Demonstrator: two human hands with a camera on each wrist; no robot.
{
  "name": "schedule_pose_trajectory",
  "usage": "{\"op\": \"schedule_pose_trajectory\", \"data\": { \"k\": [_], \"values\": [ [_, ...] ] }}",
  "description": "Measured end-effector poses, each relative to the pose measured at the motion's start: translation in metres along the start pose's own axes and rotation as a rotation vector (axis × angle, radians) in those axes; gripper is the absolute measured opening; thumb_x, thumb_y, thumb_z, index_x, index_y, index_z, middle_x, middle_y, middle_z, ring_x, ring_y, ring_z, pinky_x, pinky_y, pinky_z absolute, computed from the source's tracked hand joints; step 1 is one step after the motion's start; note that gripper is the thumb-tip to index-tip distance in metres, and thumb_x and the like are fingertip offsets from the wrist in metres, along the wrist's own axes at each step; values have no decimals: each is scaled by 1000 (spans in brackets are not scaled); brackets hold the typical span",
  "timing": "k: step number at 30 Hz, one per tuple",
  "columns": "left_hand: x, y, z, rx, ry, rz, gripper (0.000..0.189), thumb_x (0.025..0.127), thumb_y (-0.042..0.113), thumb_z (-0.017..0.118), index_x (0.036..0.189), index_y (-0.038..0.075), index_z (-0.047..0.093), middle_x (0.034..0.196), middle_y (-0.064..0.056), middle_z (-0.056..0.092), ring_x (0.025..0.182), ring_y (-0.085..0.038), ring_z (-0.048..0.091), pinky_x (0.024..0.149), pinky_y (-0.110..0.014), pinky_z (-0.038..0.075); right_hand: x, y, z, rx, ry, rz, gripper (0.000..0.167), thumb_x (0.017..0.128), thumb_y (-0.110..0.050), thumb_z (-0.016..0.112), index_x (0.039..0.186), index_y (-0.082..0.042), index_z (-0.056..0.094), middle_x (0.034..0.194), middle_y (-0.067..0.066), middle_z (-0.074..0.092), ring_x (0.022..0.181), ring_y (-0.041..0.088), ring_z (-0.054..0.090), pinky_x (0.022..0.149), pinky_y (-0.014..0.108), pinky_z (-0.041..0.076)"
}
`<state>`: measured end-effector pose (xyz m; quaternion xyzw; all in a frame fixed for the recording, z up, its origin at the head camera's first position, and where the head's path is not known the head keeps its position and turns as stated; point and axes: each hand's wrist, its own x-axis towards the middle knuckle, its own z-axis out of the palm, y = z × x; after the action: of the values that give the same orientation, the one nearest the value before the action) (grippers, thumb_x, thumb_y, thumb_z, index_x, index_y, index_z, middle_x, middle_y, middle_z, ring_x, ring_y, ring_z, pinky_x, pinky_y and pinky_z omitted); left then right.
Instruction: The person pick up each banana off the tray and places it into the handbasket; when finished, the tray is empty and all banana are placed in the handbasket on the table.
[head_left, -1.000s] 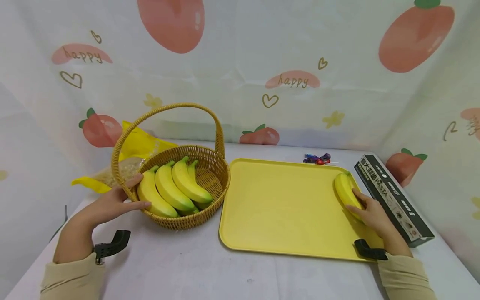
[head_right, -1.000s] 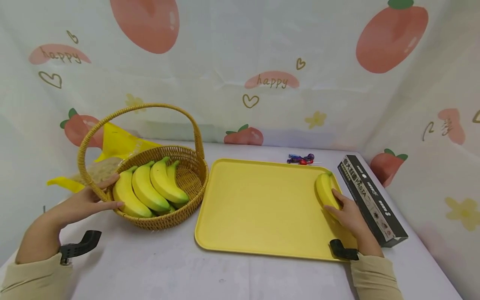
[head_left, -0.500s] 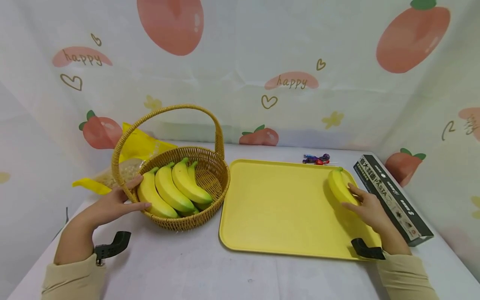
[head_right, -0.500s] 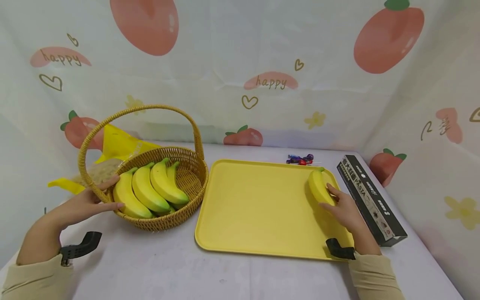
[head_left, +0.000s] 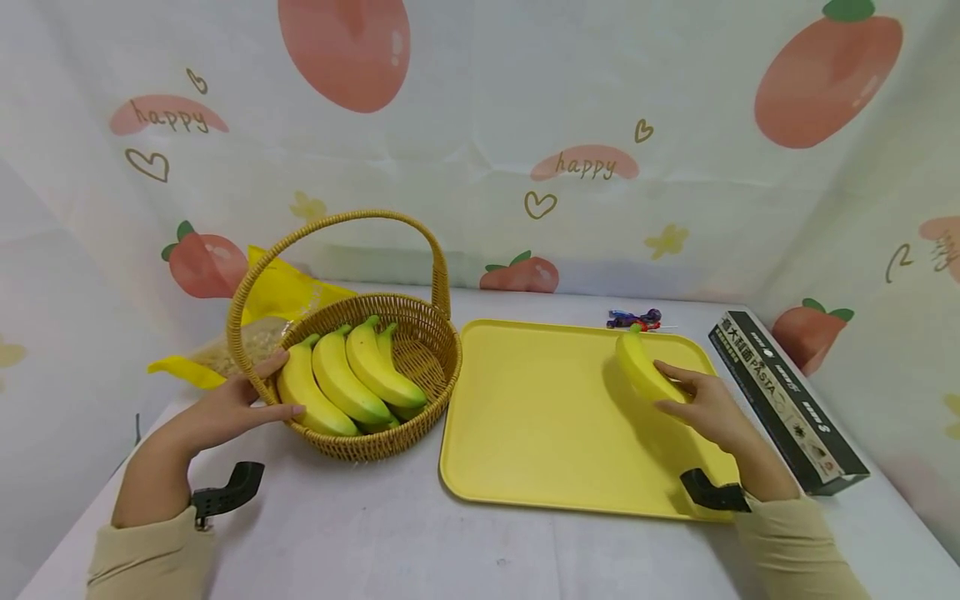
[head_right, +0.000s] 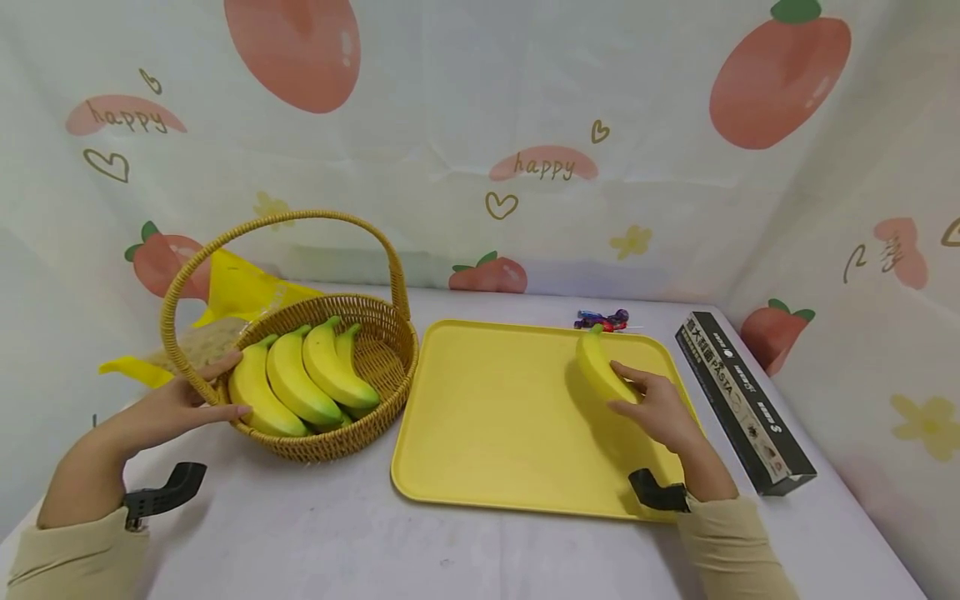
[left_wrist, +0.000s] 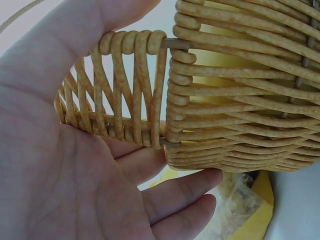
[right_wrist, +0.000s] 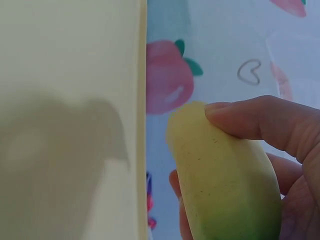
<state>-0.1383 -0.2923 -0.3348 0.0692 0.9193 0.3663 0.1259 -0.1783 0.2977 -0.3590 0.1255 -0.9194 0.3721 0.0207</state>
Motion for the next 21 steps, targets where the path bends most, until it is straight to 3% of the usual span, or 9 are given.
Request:
{"op": "schedule_pose_trajectory", "data": {
  "k": [3, 8, 10, 15, 21],
  "values": [
    [0, 0, 0, 2, 1, 5, 91, 88, 36, 61, 150, 9, 0, 145, -36, 21, 128, -52, 29, 97, -66, 33, 4, -9, 4, 3, -15, -16, 59, 83, -11, 68, 134, 6, 44, 129, 32, 50, 90, -10, 50, 68, 9, 46],
    [-1, -1, 0, 1, 6, 10, 92, 88, 37, 62, 150, 9, 1, 146, -36, 21, 129, -50, 29, 98, -65, 32, 11, -26, 12, 10, -61, -60, 59, 84, -12, 68, 135, 4, 43, 134, 28, 48, 109, 17, 56, 73, 8, 46],
    [-2, 0, -1, 0, 8, 8, 93, 87, 38, 62, 150, 9, 0, 146, -36, 20, 130, -50, 28, 98, -65, 31, 15, -31, 16, 28, -91, -73, 60, 85, -12, 67, 136, 4, 42, 134, 28, 48, 105, 18, 57, 72, 11, 47],
    [-2, 0, -1, -15, 7, 11, 94, 87, 39, 63, 150, 10, -1, 148, -34, 16, 131, -52, 24, 98, -67, 30, 24, -45, 27, 48, -150, -108, 58, 85, -12, 66, 136, 3, 43, 133, 28, 49, 88, 0, 54, 67, 16, 47],
    [-3, 1, -1, -8, 4, -5, 95, 86, 40, 63, 150, 12, -2, 148, -34, 17, 131, -53, 24, 98, -67, 31, 35, -62, 42, 82, -220, -169, 56, 85, -8, 66, 136, 3, 43, 135, 26, 48, 88, 6, 54, 69, 16, 44]
  ]
}}
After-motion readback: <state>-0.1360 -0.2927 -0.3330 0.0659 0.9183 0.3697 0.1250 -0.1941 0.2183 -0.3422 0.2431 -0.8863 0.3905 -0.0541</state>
